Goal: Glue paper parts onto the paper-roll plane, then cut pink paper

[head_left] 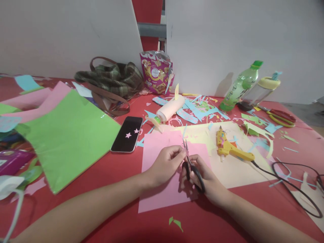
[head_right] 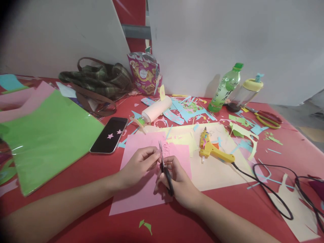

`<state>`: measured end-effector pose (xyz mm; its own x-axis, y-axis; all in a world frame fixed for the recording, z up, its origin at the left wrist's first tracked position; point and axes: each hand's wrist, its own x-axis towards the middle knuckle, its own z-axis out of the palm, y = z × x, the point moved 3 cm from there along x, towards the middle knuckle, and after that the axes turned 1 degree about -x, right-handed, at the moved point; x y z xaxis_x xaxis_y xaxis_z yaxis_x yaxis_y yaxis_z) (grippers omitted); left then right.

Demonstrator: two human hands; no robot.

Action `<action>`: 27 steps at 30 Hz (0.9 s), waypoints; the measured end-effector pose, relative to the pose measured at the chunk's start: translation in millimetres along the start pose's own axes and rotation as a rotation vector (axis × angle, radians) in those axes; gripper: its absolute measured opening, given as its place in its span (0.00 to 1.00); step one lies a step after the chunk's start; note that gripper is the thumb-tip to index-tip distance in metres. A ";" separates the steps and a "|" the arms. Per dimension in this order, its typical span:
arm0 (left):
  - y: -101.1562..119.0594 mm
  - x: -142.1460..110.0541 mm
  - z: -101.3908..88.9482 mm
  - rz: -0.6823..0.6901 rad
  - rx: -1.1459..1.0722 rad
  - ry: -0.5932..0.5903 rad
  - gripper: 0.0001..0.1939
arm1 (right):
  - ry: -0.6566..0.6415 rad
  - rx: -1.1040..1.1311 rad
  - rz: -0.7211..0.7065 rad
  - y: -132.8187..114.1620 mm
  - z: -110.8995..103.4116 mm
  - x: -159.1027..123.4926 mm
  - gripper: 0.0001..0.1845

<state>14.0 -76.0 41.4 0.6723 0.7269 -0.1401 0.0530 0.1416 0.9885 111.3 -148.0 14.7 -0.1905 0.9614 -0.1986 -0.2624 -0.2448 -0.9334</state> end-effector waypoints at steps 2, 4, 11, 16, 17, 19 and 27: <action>0.6 0.7 -0.8 0.005 0.020 0.006 0.15 | 0.017 -0.008 0.007 1.4 -0.9 0.6 0.16; 0.5 1.2 -0.3 0.002 0.020 -0.024 0.14 | 0.027 0.003 0.004 1.6 -2.0 0.7 0.15; -1.8 3.2 0.7 0.002 0.125 -0.162 0.13 | 0.231 0.123 -0.109 -9.8 -13.7 3.3 0.13; -9.6 2.6 3.1 -0.029 0.199 -0.307 0.13 | 0.326 0.187 -0.138 -15.1 -16.0 6.1 0.16; -11.0 2.4 3.6 -0.038 0.221 -0.324 0.13 | 0.325 0.185 -0.141 -15.0 -15.7 6.3 0.17; -12.3 2.0 4.1 -0.049 0.253 -0.348 0.14 | 0.314 0.173 -0.145 -13.8 -15.1 6.3 0.18; -10.6 3.0 2.2 -0.045 0.288 -0.368 0.14 | 0.300 0.087 -0.108 -9.1 -17.9 4.9 0.17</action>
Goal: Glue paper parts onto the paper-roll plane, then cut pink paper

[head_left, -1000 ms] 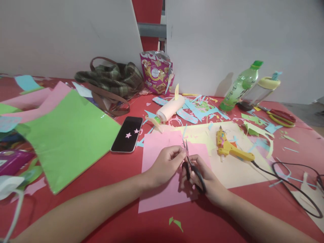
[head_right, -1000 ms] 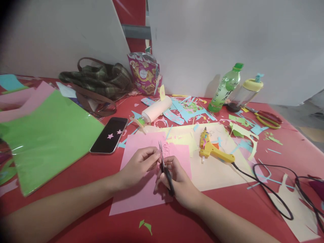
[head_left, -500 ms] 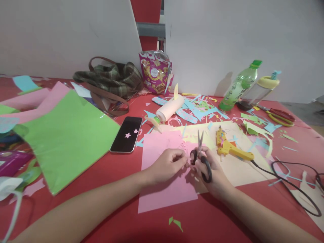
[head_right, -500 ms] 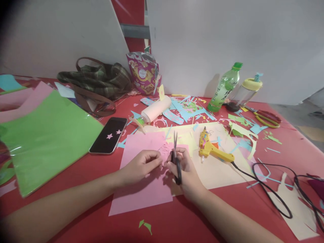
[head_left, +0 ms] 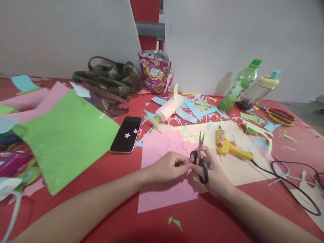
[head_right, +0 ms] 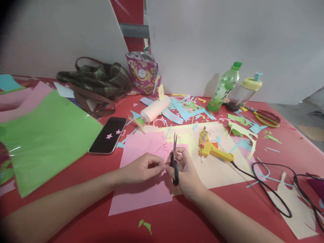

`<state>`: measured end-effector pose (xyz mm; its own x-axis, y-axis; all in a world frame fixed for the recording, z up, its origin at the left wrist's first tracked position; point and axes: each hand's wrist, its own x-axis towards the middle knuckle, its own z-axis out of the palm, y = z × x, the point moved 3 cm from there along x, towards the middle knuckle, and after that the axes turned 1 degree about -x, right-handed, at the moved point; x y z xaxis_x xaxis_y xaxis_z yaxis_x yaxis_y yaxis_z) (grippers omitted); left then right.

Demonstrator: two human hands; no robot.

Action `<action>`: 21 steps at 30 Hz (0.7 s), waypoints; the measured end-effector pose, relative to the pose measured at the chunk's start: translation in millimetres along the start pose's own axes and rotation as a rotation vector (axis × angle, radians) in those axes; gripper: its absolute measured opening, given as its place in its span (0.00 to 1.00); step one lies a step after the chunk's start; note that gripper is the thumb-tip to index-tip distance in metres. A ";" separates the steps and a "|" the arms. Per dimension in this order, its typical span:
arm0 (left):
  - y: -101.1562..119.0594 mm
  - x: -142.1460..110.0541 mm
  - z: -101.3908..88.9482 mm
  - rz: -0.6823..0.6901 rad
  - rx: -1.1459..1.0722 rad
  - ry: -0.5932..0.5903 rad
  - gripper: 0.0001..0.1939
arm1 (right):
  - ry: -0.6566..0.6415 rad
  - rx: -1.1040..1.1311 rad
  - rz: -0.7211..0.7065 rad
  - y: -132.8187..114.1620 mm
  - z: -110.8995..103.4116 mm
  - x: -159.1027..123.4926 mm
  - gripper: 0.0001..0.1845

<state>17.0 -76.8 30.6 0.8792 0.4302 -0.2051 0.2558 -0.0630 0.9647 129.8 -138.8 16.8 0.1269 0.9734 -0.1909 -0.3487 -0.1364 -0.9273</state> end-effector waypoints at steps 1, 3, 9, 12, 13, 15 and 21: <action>-0.3 0.4 -1.0 0.008 0.012 0.017 0.14 | -0.004 -0.009 0.008 0.4 -0.1 -0.1 0.17; -0.8 1.3 -3.0 0.018 0.041 0.052 0.13 | -0.015 -0.025 0.025 1.3 0.1 -0.4 0.17; 2.0 1.9 -4.8 0.018 -0.013 0.120 0.13 | 0.047 -0.022 -0.015 0.1 0.4 -0.5 0.17; 3.5 1.5 -3.9 0.025 0.000 0.115 0.12 | 0.079 -0.013 -0.033 -1.1 0.1 0.6 0.17; 3.5 1.5 -3.5 0.031 0.023 0.111 0.12 | 0.081 -0.011 -0.036 -1.3 0.0 0.9 0.18; 3.2 1.5 -2.6 0.044 0.076 0.103 0.12 | 0.079 -0.002 -0.036 -1.4 -0.2 1.2 0.18; 4.5 1.0 -3.4 0.051 0.090 0.092 0.14 | 0.051 0.013 -0.001 0.1 0.1 -0.3 0.18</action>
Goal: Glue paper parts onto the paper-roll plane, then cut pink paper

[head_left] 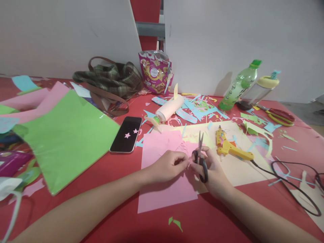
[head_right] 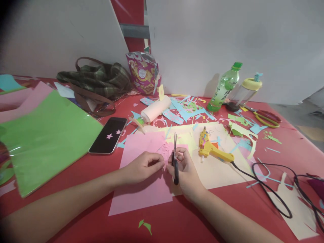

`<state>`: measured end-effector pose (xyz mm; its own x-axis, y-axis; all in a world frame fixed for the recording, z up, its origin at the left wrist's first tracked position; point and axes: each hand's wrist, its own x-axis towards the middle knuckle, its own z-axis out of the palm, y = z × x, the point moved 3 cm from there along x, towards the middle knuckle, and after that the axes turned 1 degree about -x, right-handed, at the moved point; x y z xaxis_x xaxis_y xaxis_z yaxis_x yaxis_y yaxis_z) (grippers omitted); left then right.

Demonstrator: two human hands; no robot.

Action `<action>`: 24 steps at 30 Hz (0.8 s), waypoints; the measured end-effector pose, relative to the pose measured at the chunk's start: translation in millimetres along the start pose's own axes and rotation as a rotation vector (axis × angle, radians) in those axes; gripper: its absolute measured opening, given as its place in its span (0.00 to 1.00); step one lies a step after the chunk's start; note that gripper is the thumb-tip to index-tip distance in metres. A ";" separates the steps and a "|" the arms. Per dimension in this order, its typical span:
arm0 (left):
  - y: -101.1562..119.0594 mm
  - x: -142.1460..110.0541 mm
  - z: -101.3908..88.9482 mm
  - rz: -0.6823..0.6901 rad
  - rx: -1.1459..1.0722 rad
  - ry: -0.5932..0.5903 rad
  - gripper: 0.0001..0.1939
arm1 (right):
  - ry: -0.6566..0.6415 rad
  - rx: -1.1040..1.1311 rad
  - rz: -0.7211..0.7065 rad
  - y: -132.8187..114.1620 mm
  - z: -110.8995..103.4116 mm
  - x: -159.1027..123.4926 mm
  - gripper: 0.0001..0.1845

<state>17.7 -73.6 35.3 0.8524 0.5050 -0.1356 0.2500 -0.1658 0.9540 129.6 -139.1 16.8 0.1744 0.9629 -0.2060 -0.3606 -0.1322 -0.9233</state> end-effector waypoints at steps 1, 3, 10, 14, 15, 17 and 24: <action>0.7 0.1 -1.4 0.004 -0.022 0.009 0.14 | -0.014 0.001 0.020 0.5 0.5 -0.5 0.17; 1.6 0.6 -5.6 0.009 -0.061 0.052 0.14 | -0.055 0.009 0.070 1.3 2.0 -1.6 0.16; 2.9 2.5 -23.1 -0.014 -0.206 0.259 0.12 | -0.185 0.031 0.163 3.6 4.5 -6.0 0.15; 5.5 1.7 -28.8 0.012 -0.216 0.302 0.12 | -0.277 0.050 0.150 2.7 7.0 -7.3 0.13; 6.2 1.4 -29.5 0.018 -0.216 0.301 0.12 | -0.297 0.049 0.161 2.4 7.9 -7.8 0.13; 7.3 1.0 -30.0 0.026 -0.214 0.291 0.12 | -0.322 0.042 0.203 2.1 9.2 -9.0 0.13; 10.7 0.9 -27.3 0.044 -0.120 0.236 0.11 | -0.333 0.034 0.245 1.0 10.1 -11.4 0.13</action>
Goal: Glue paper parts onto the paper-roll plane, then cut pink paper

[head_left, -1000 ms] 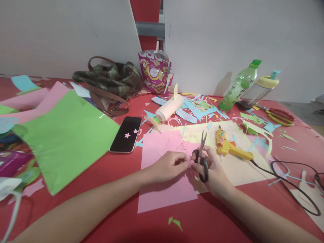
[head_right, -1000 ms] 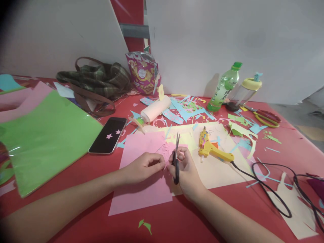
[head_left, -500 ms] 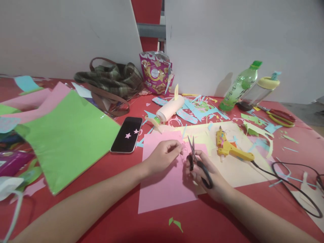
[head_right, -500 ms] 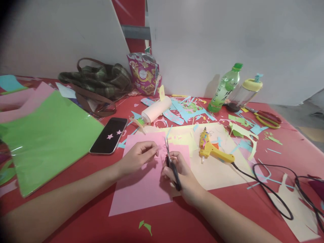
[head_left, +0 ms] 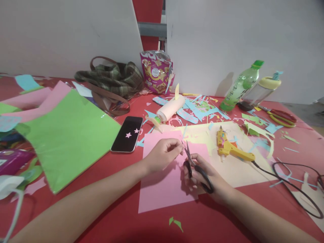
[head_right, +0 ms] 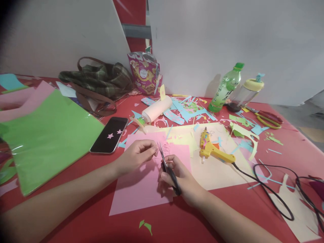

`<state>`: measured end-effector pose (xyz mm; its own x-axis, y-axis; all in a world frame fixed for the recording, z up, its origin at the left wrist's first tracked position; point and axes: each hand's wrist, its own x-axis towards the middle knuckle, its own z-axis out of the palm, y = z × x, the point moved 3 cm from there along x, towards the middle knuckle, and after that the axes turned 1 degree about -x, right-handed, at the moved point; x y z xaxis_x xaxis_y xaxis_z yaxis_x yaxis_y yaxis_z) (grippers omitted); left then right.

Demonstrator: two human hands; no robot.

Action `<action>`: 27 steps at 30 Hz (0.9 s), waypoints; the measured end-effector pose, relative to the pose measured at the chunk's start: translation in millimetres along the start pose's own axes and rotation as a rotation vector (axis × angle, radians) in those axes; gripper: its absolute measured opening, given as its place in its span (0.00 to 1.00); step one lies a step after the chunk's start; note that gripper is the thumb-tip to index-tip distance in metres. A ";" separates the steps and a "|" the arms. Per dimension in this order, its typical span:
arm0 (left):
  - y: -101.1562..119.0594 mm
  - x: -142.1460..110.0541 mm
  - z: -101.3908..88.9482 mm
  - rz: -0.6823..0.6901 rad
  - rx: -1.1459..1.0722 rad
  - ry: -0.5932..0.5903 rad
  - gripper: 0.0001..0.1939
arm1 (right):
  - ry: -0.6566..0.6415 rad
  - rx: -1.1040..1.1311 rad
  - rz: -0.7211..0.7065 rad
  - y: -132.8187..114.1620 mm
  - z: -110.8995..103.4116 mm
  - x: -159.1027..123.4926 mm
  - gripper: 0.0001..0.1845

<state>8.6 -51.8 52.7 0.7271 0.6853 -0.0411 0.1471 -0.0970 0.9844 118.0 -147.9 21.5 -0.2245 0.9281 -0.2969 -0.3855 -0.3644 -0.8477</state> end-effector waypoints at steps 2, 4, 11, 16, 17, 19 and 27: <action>-0.4 0.0 0.7 0.001 0.043 -0.018 0.11 | -0.002 0.002 -0.007 0.2 -0.3 0.1 0.13; -1.1 0.1 1.1 0.003 0.073 -0.036 0.11 | -0.004 0.005 -0.015 0.2 -0.4 0.5 0.13; -2.5 1.3 1.3 0.033 0.110 -0.066 0.10 | -0.032 0.000 -0.005 -0.1 -0.3 1.2 0.13; -1.8 1.7 1.2 0.034 0.125 -0.082 0.11 | -0.039 -0.001 -0.030 1.0 -2.3 0.8 0.13; -1.7 1.7 1.1 0.033 0.128 -0.085 0.11 | -0.042 -0.002 -0.031 1.2 -2.5 0.8 0.13; -1.7 1.5 0.9 0.031 0.136 -0.091 0.11 | -0.051 -0.005 -0.030 1.5 -2.6 0.7 0.13; -2.1 2.3 0.7 0.031 0.133 -0.116 0.12 | -0.055 -0.003 -0.029 0.3 -1.9 1.2 0.13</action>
<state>10.4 -50.5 50.4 0.8043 0.5930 -0.0381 0.2050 -0.2167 0.9545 119.3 -146.7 20.0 -0.2622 0.9328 -0.2473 -0.3898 -0.3368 -0.8571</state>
